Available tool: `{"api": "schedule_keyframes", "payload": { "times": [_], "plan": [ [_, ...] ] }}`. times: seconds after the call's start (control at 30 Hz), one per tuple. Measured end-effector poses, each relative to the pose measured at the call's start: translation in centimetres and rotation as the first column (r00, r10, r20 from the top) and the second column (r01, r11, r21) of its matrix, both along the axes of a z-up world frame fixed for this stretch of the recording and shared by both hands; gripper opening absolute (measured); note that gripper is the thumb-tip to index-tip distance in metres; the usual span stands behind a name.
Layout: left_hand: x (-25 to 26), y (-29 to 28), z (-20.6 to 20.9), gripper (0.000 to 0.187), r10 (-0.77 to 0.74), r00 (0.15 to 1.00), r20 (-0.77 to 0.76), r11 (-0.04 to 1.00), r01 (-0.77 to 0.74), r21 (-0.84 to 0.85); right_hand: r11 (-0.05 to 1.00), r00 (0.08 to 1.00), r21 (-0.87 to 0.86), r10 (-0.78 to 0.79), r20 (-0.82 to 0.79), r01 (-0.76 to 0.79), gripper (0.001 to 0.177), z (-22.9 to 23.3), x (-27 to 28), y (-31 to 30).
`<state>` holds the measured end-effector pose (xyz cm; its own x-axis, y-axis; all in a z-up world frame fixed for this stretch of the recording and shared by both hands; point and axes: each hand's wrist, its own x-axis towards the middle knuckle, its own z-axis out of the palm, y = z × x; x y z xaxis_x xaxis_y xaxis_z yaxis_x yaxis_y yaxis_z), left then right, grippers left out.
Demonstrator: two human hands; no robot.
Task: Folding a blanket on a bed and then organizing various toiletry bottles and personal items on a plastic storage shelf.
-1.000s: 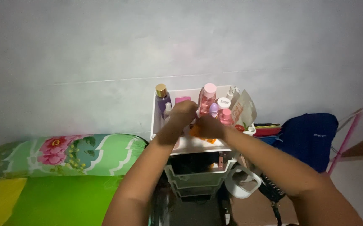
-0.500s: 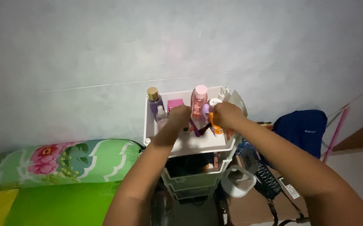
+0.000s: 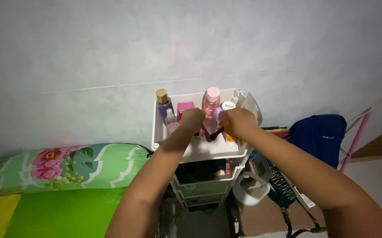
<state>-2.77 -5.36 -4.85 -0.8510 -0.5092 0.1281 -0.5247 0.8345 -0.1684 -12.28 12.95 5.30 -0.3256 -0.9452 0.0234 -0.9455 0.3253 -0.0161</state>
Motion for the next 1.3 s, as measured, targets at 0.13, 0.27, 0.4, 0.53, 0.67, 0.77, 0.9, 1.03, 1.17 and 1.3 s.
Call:
{"api": "schedule_keyframes", "payload": {
  "times": [0.13,0.27,0.4,0.53,0.67,0.77,0.9,1.03,1.17,1.3],
  "plan": [
    [0.2,-0.4,-1.3,0.025,-0.014,1.0,-0.023,0.993,0.011,-0.115,1.0,1.0,-0.015,0.022,-0.007,-0.022,0.04,-1.0,-0.8,-0.6],
    [-0.4,-1.1,-0.7,0.028,0.054,0.996,-0.076,0.979,-0.068,-0.192,0.999,0.999,-0.036,0.037,-0.014,-0.038,0.045,-0.6,-0.4,-0.4],
    [-1.4,-3.3,-2.8,0.019,0.134,0.991,-0.014,0.991,-0.134,0.011,0.993,0.995,-0.071,0.088,-0.053,-0.092,0.055,-1.8,-0.8,-0.6],
    [-0.8,-2.1,-1.7,0.018,0.13,0.992,-0.01,0.992,-0.13,0.005,0.996,0.996,-0.055,0.064,-0.06,-0.068,0.065,-2.6,-1.2,-1.2],
    [0.1,-1.3,-0.6,0.015,0.088,0.994,-0.064,0.994,-0.092,-0.055,0.993,0.995,-0.074,0.088,-0.053,-0.092,0.064,-2.2,-0.9,-1.3],
    [0.0,-1.2,0.8,0.014,0.114,0.991,-0.07,0.993,-0.112,0.034,0.986,0.987,-0.129,0.085,-0.136,-0.103,0.056,-1.0,0.0,-1.6],
    [4.5,0.5,3.4,0.031,-0.349,0.767,-0.539,0.793,-0.065,-0.606,0.904,0.965,-0.34,0.235,-0.114,-0.261,0.043,-1.2,2.0,-2.8],
    [6.3,-1.8,5.5,0.033,-0.517,0.665,-0.54,0.705,-0.027,-0.708,0.886,0.923,-0.4,0.332,0.195,-0.234,0.042,-4.1,4.5,-5.2],
    [8.0,-1.5,9.6,0.017,0.105,0.991,-0.081,0.992,-0.099,0.079,0.733,0.696,-0.64,0.584,0.418,-0.231,0.045,-5.1,7.0,-7.5],
    [9.8,-0.3,8.4,0.014,0.164,0.959,-0.229,0.986,-0.159,0.04,0.799,0.693,-0.572,0.52,0.5,-0.187,0.044,-7.6,6.5,-9.8]
  ]
}}
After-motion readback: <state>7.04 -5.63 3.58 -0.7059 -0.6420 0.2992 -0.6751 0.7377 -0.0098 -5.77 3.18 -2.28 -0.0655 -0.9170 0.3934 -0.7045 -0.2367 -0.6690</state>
